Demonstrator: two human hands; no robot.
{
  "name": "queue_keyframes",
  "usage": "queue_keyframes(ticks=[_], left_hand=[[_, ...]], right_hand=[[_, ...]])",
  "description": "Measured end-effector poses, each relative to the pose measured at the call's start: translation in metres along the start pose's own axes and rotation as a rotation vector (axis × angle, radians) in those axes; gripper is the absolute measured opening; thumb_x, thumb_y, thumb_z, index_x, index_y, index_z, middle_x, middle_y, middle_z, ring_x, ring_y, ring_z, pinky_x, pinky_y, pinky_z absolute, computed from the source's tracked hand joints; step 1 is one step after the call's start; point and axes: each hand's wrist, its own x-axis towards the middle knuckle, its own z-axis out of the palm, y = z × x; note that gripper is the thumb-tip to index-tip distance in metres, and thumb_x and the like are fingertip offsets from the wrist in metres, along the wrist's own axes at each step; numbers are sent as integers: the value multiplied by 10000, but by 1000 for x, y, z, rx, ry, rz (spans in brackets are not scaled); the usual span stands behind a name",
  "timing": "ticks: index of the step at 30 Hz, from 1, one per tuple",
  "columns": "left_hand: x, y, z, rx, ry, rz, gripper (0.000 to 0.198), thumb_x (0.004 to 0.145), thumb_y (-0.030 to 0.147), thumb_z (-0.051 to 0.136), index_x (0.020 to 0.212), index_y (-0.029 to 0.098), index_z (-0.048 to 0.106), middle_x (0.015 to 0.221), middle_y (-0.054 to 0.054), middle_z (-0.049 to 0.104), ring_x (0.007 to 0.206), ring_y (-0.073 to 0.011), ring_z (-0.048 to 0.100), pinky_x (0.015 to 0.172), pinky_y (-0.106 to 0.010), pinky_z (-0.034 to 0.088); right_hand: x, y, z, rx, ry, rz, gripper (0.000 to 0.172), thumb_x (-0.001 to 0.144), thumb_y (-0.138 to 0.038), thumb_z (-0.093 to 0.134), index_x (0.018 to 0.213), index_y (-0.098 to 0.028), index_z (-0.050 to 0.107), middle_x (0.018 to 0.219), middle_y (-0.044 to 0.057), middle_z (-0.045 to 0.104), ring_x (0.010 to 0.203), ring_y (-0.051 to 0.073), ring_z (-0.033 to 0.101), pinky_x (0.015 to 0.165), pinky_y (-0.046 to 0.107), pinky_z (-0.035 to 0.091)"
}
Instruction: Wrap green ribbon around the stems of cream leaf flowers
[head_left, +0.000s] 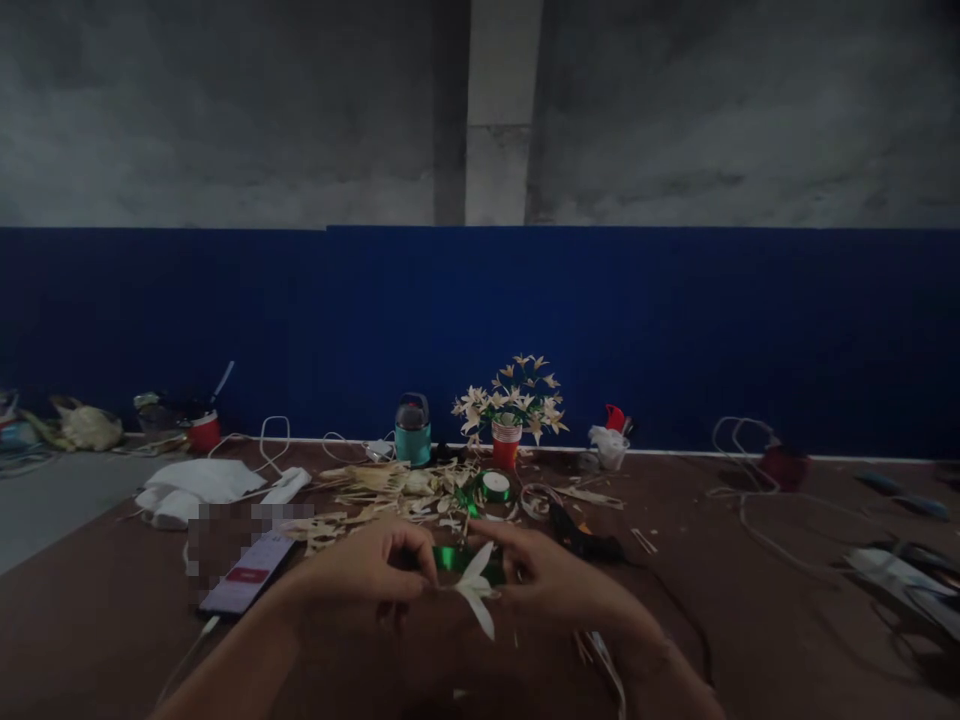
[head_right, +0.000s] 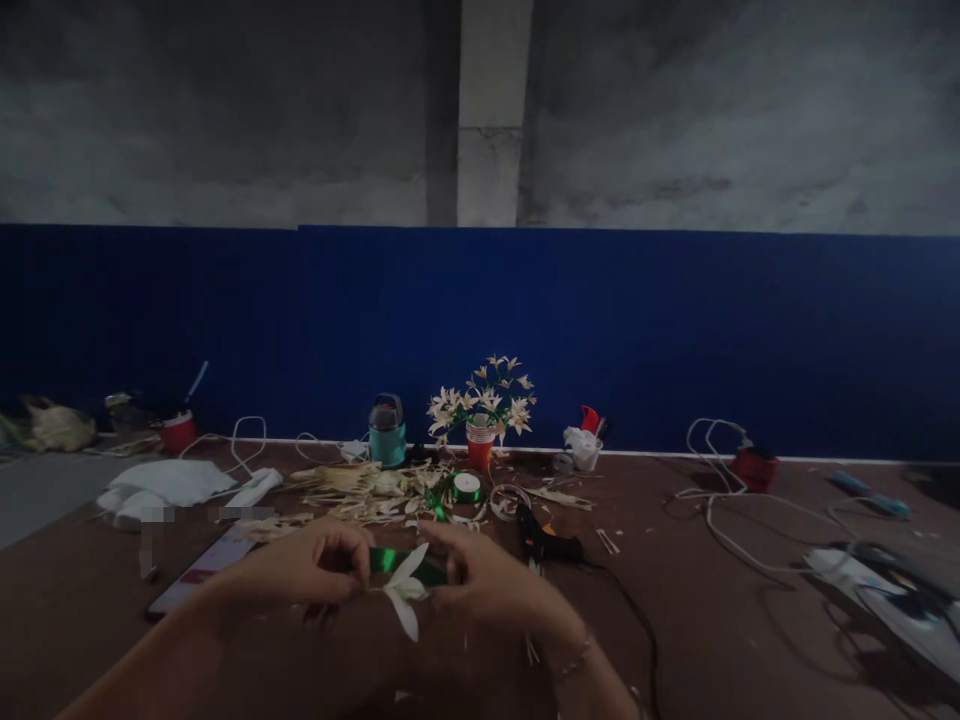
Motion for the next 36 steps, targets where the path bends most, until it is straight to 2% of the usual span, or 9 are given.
queue_keyframes(ticks=[3,5,8,14,16,19,24,30,36], left_hand=[[2,-6,4,-98,22,24,42,654,170,588,695,164,581,480,53,529,358,-73,514,353,-154,348],[1,-13,5,-155,56,28,67,659,202,604,681,162,556,473,56,525,344,-72,513,343,-151,338],[-2,-22,6,-185,139,6,84,657,208,603,662,161,533,426,67,500,339,-83,523,327,-142,319],[-11,-25,16,-99,147,-10,72,626,187,607,665,151,558,630,31,564,394,-67,534,334,-147,343],[-11,-22,22,-70,113,-1,65,616,177,598,664,143,572,734,17,562,398,-55,530,327,-145,334],[-10,-16,34,-27,59,19,53,620,175,593,655,135,593,769,9,556,407,-45,515,350,-148,347],[-5,-13,42,-29,46,73,50,615,189,633,639,145,630,705,8,571,534,-76,510,461,-164,382],[-5,-18,35,-14,73,171,49,620,205,658,635,158,663,712,-7,590,658,-118,528,602,-201,402],[-11,-18,31,-14,94,186,17,632,168,645,624,154,652,707,5,578,627,-93,508,578,-178,383]], right_hand=[[8,9,23,208,15,102,192,712,-277,574,794,-133,671,626,4,592,507,87,471,471,183,370],[6,17,27,207,99,207,184,727,-264,538,712,-118,648,519,-17,525,437,74,422,419,175,324],[-5,24,20,54,145,188,124,707,-187,520,688,-138,633,560,-13,543,497,90,460,456,179,337],[-24,17,13,-185,73,88,194,626,-66,494,636,-175,653,672,5,609,625,127,516,570,207,374],[-24,10,19,-48,33,89,197,640,-95,526,727,-185,679,762,22,638,712,152,542,645,226,397],[-17,2,36,433,9,216,307,698,-273,592,991,-196,637,924,53,641,770,170,558,655,244,416],[-3,11,56,784,6,255,374,589,-435,699,785,-116,693,610,13,583,500,75,436,472,182,314],[-8,14,46,699,15,271,316,560,-411,724,636,-106,686,477,-28,503,410,41,329,401,168,221],[-18,13,42,701,25,254,260,564,-360,742,595,-116,660,493,-34,496,422,41,339,397,160,222]])
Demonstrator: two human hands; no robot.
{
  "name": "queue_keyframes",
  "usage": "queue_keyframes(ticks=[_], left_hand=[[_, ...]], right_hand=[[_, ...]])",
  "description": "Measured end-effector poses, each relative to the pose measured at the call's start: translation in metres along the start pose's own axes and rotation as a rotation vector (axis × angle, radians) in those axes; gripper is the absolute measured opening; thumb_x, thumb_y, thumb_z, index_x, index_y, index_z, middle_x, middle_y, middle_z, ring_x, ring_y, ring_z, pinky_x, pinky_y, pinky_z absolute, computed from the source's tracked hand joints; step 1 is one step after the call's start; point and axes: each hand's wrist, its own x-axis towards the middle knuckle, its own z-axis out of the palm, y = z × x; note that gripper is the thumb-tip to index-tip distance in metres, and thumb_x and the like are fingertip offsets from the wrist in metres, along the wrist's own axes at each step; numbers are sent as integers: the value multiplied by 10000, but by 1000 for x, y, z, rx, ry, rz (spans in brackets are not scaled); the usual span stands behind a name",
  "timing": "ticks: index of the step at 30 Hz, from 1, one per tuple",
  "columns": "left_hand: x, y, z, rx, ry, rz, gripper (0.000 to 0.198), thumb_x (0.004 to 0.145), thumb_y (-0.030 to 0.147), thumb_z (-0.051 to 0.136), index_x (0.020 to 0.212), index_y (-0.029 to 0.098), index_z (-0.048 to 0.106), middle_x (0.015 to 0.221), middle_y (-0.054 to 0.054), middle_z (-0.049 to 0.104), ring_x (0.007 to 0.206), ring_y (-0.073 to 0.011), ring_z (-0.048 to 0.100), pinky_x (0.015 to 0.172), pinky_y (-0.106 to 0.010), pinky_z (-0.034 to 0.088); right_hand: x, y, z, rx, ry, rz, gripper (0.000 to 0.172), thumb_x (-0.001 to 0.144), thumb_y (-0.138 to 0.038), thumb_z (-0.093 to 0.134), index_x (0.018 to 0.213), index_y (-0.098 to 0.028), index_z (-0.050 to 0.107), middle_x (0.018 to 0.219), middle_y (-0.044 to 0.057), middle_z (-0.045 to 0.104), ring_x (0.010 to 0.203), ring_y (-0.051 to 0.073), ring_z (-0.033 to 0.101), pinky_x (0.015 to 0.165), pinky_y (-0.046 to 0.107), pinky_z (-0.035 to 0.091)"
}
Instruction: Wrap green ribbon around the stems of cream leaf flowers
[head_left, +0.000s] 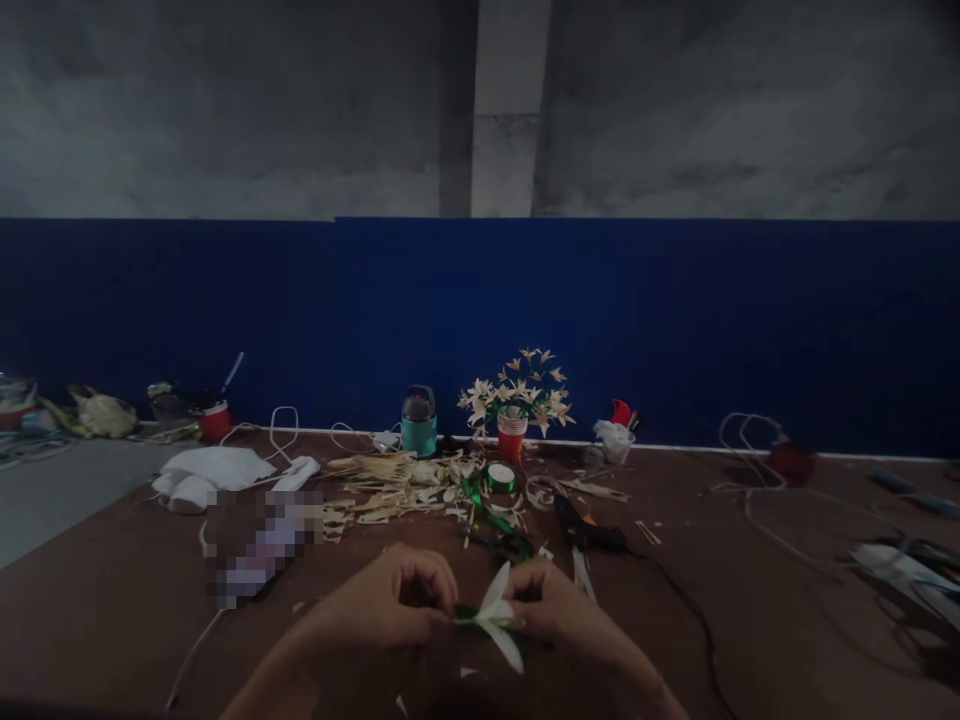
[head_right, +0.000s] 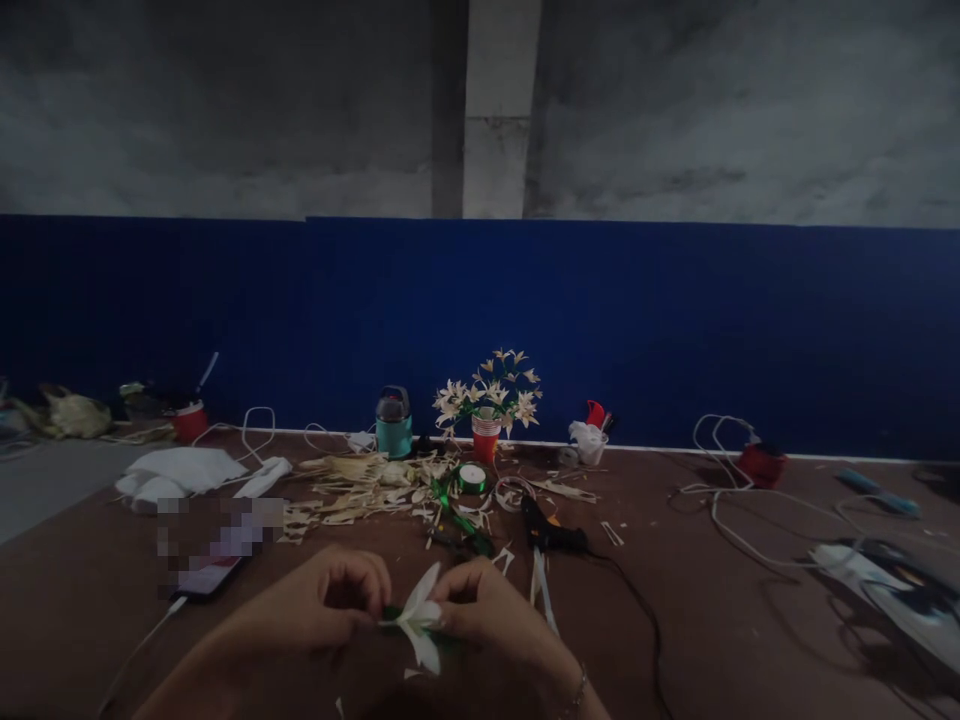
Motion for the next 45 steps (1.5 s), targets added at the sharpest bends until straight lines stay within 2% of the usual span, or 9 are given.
queue_keyframes(ticks=[3,8,12,16,19,23,31,37,45], left_hand=[[-1,2,0,-40,-1,-63,48,636,192,641,612,151,642,708,7,570,567,-80,486,487,-165,354],[3,3,4,23,22,-44,32,628,174,628,622,151,650,685,10,584,557,-78,501,524,-172,380],[6,4,9,-38,27,-99,52,626,172,600,643,142,638,714,4,584,437,-46,454,395,-157,324],[6,4,13,-108,83,-113,79,620,210,624,612,139,591,745,9,565,390,-36,473,355,-158,295],[5,-1,20,-202,243,-127,145,653,281,618,663,146,567,731,1,591,358,-27,450,328,-151,239],[7,-10,37,-300,515,-204,222,684,351,595,768,150,550,378,72,465,300,-32,315,316,-132,161],[19,-23,62,-343,684,-159,288,611,416,646,666,155,539,365,78,445,294,-44,318,302,-143,229],[17,-17,70,-380,736,-79,188,626,313,655,669,151,569,545,35,563,461,-80,480,450,-165,393],[19,-13,74,-356,744,-29,160,641,293,644,662,146,586,590,22,557,522,-102,494,486,-177,395]], right_hand=[[-2,3,-2,15,-11,-22,241,597,-346,723,605,-116,654,495,-32,504,422,44,351,397,160,228],[-9,-10,11,-36,-45,-1,159,587,-240,718,700,-140,666,636,-12,587,550,82,458,479,162,328],[-16,-19,25,-65,-32,5,270,580,-201,712,841,-166,650,671,-17,597,598,98,479,536,175,369],[-12,-9,28,-6,128,20,305,540,-309,745,779,-157,632,633,-29,560,543,82,446,507,172,362],[-7,-2,26,-30,211,-24,317,574,-423,699,716,-148,631,556,-37,503,493,70,401,469,172,334],[-7,-4,26,-8,319,-69,352,541,-457,699,668,-140,616,502,-50,443,448,56,342,423,168,278],[-7,1,34,102,417,-160,302,617,-425,681,655,-158,547,488,-63,419,422,55,336,387,157,286],[-3,4,42,227,467,-185,300,632,-413,687,687,-174,515,496,-68,440,412,55,358,389,158,312],[2,5,50,334,465,-247,279,646,-376,688,685,-184,490,502,-68,461,403,66,402,426,191,354]])
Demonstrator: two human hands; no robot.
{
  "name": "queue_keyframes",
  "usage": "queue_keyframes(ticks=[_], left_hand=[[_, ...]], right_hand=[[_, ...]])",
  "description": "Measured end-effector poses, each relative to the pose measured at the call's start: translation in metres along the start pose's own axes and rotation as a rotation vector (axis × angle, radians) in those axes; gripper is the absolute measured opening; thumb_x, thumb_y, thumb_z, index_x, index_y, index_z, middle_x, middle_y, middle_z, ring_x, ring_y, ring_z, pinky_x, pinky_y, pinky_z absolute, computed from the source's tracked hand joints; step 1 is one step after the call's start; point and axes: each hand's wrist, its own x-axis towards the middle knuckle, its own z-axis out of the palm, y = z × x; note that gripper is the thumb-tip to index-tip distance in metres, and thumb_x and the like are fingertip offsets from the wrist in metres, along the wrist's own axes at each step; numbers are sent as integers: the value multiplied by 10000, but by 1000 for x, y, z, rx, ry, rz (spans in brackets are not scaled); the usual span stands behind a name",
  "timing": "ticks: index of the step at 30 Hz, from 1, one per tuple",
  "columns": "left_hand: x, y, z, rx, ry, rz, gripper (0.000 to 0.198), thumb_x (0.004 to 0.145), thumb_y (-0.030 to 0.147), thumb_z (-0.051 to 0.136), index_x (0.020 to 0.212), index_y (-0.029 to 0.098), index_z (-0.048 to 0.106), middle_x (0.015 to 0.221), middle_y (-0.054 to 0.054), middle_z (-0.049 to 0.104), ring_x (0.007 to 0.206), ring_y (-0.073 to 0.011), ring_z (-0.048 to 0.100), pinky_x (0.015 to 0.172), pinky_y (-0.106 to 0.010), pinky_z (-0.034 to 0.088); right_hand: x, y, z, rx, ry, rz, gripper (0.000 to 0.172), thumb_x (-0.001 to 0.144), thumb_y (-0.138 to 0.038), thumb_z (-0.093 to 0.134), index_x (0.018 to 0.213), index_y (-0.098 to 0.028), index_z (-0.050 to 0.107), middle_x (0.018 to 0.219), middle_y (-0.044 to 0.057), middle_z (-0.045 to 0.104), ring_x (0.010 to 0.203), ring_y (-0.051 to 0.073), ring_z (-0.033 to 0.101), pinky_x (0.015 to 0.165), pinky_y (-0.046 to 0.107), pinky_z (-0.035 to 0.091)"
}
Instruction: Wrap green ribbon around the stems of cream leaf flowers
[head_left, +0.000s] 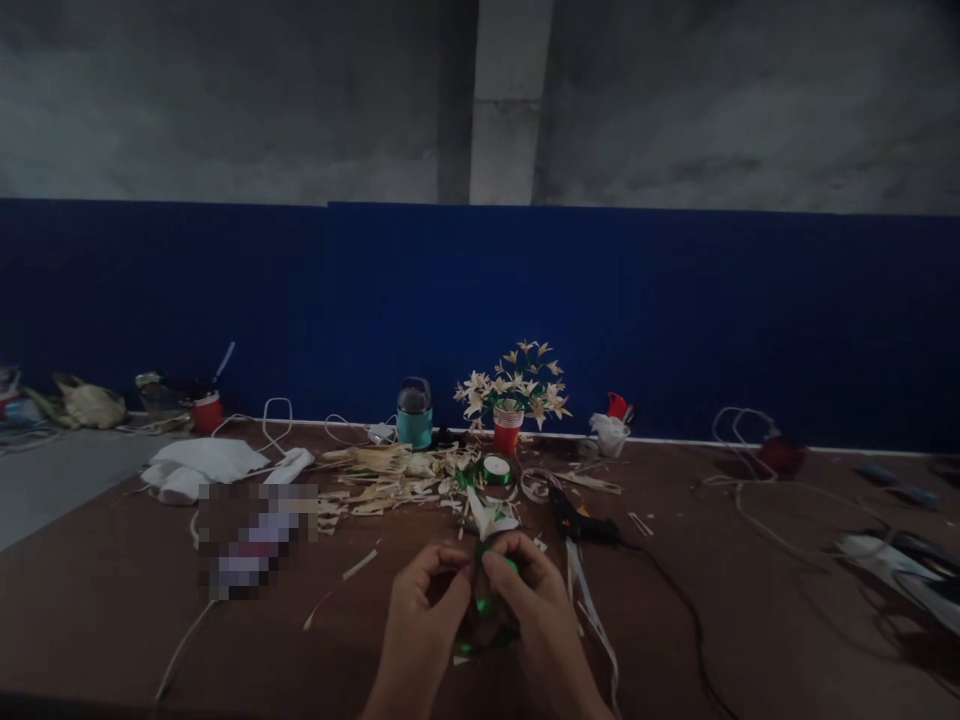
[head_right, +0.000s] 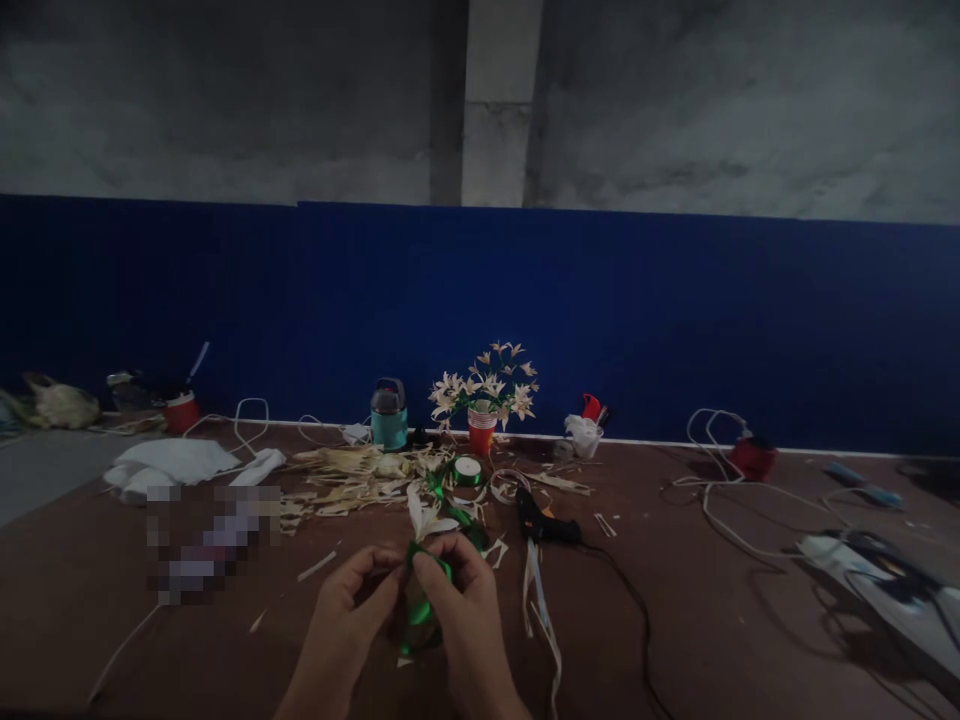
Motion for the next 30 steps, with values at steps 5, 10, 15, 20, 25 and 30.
queue_keyframes(ticks=[5,10,15,20,25,30], left_hand=[[0,-1,2,-32,9,1,205,630,338,655,647,149,575,596,27,530,520,-96,478,486,-174,394],[-1,1,5,-41,7,-8,221,627,352,655,640,155,557,572,36,494,483,-89,448,448,-174,374],[-1,0,5,-7,-7,38,211,647,352,642,635,154,570,618,21,511,545,-100,471,491,-172,386],[-1,-5,4,-23,-21,59,238,652,390,636,684,160,584,677,6,543,519,-92,457,474,-178,375],[-1,0,5,-49,2,119,292,666,425,625,588,154,550,606,14,498,516,-85,424,482,-173,359],[0,5,9,-102,22,-11,334,604,458,664,566,153,535,571,33,465,453,-59,362,410,-158,295]], right_hand=[[2,1,2,14,13,-22,295,654,-379,682,667,-194,452,510,-73,457,407,69,389,430,196,341],[2,0,4,-14,17,-75,277,684,-366,655,668,-195,438,554,-68,439,457,73,391,445,184,333],[2,-4,5,-160,78,-201,264,683,-373,648,648,-181,470,616,-42,456,564,100,419,528,189,370],[1,-2,4,-193,68,-214,245,719,-376,609,679,-185,461,624,-35,447,563,105,415,536,199,380],[0,-1,4,-217,72,-217,216,732,-347,595,694,-187,455,641,-29,452,559,102,414,519,199,384],[-1,-4,4,-233,73,-217,248,711,-378,610,658,-185,464,615,-28,459,522,99,411,483,199,386]])
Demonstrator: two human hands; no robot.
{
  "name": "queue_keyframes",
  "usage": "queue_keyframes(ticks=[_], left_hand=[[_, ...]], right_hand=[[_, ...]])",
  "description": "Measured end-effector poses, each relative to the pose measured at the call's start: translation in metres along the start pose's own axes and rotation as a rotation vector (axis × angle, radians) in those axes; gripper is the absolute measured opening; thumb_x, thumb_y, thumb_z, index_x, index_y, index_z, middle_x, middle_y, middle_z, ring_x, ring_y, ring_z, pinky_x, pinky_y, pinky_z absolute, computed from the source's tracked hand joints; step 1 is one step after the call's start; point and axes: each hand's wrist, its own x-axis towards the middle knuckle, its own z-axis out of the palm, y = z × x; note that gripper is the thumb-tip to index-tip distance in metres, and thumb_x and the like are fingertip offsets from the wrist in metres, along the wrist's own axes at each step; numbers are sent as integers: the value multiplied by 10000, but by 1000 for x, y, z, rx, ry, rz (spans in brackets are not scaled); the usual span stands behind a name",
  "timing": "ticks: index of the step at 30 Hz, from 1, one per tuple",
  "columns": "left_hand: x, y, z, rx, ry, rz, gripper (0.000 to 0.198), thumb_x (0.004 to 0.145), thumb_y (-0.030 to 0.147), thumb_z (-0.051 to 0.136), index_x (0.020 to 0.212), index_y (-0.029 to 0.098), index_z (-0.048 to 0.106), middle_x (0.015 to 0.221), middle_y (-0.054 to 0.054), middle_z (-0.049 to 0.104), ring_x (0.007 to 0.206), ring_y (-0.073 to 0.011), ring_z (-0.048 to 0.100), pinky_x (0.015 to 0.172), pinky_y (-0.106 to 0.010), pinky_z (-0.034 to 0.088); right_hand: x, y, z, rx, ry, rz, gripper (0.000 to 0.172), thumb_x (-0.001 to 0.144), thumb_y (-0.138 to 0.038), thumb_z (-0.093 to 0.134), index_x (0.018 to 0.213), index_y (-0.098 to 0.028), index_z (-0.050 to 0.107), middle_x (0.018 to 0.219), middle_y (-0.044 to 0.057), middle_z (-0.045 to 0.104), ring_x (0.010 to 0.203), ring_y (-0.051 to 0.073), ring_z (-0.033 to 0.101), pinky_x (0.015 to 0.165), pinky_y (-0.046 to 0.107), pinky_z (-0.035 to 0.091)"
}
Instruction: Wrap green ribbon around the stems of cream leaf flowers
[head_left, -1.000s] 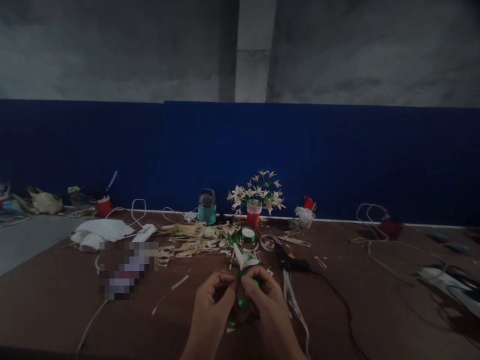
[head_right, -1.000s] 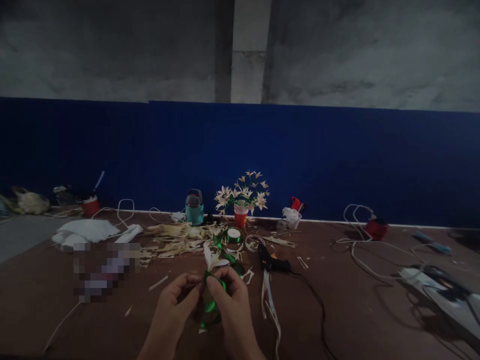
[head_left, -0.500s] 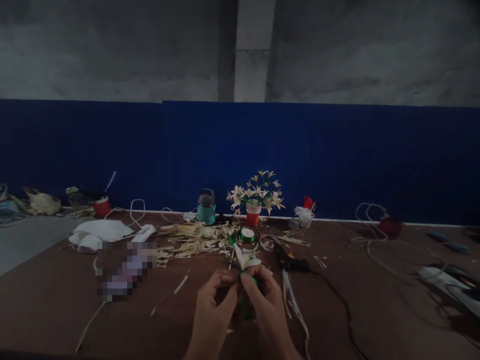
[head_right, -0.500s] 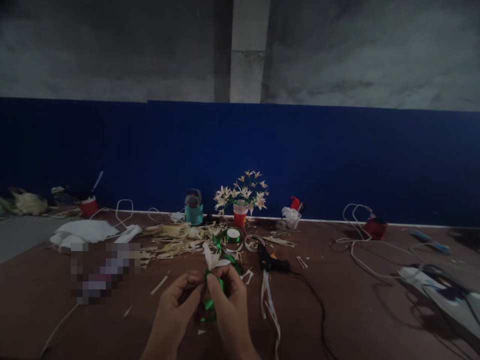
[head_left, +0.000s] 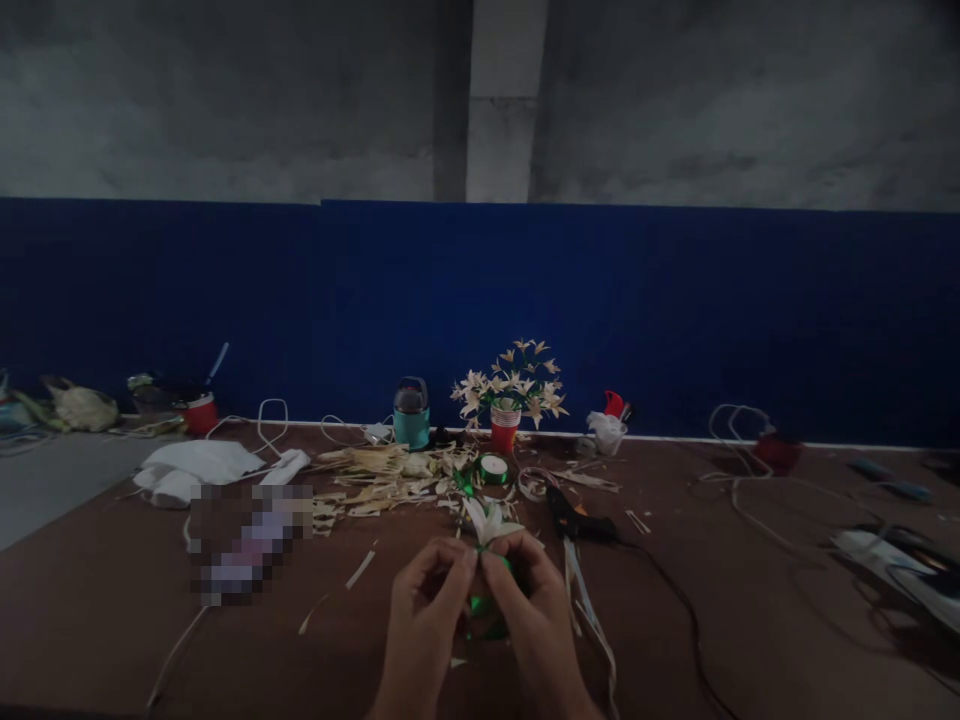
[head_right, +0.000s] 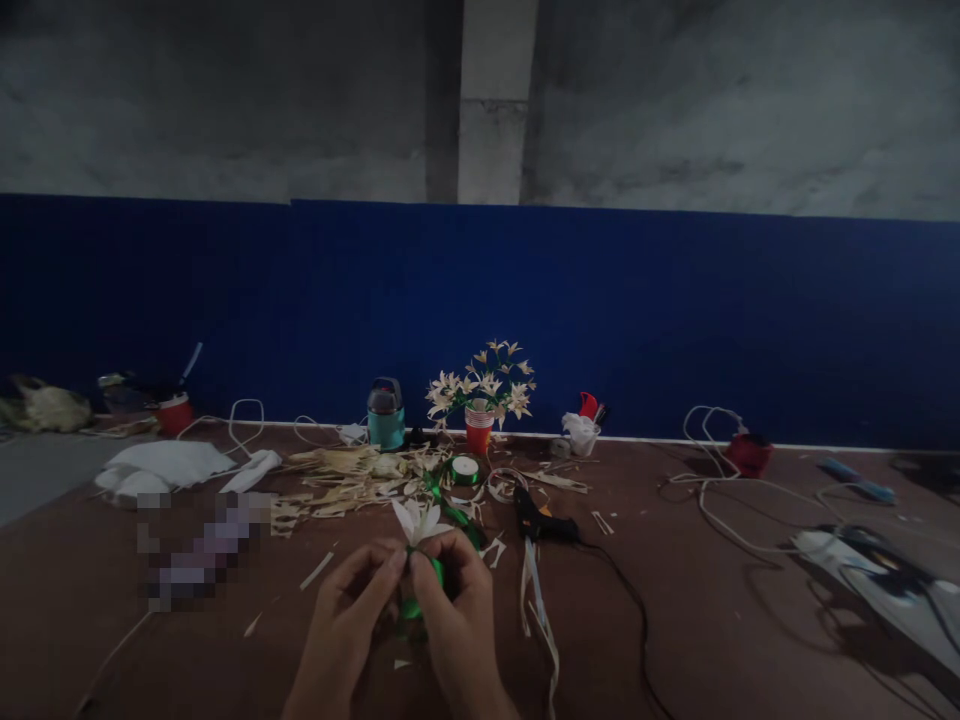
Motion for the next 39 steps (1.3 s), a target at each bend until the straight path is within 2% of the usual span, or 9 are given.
queue_keyframes(ticks=[4,8,12,17,21,27,30,33,39], left_hand=[[0,2,1,-160,7,-120,332,553,390,715,542,151,485,573,54,447,434,-34,323,400,-142,268],[4,4,0,-323,-69,-206,325,530,309,732,517,155,446,525,68,410,455,-43,357,434,-145,303],[11,13,0,-352,-166,-292,282,575,285,699,526,155,454,456,81,340,403,-33,287,371,-138,202],[26,29,2,-391,-257,-457,273,532,280,710,572,152,473,445,92,360,350,-4,237,347,-135,123],[46,32,3,-453,-295,-619,247,530,215,695,617,152,473,459,91,412,310,14,208,342,-129,79],[78,34,12,-541,-542,-825,165,642,215,629,623,116,498,476,71,409,292,14,191,309,-130,75],[93,35,16,-598,-624,-843,151,654,207,619,641,106,508,484,69,408,296,14,191,298,-122,85],[106,32,18,-613,-648,-841,161,659,207,600,591,99,503,434,77,375,290,12,172,290,-123,82],[124,23,16,-624,-647,-887,167,688,213,546,580,93,504,396,85,315,286,5,164,296,-127,85]], right_hand=[[1,0,-1,76,-25,53,261,677,-372,653,637,-179,482,567,-45,449,492,86,403,461,184,370],[6,-2,-3,216,-64,147,257,625,-354,706,663,-169,532,605,-31,519,525,93,459,488,183,383],[19,-9,-8,244,-158,212,269,581,-326,745,756,-165,620,640,-9,573,594,123,516,576,219,421],[45,-19,-18,231,-321,219,258,553,-322,763,732,-157,678,649,6,599,581,120,518,576,225,420],[65,-28,-22,177,-380,211,262,528,-285,781,745,-163,700,706,13,622,635,129,543,592,215,427],[91,-32,-25,339,-366,323,272,475,-223,807,706,-154,681,620,3,623,542,116,576,503,190,426],[106,-30,-26,393,-439,298,235,510,-227,789,676,-129,655,564,11,615,500,128,586,475,198,435],[119,-24,-25,415,-478,266,212,532,-211,775,654,-128,623,553,2,609,479,119,584,462,187,436],[138,-6,-25,454,-452,286,240,519,-172,775,683,-134,604,564,-6,622,464,108,583,444,169,440]])
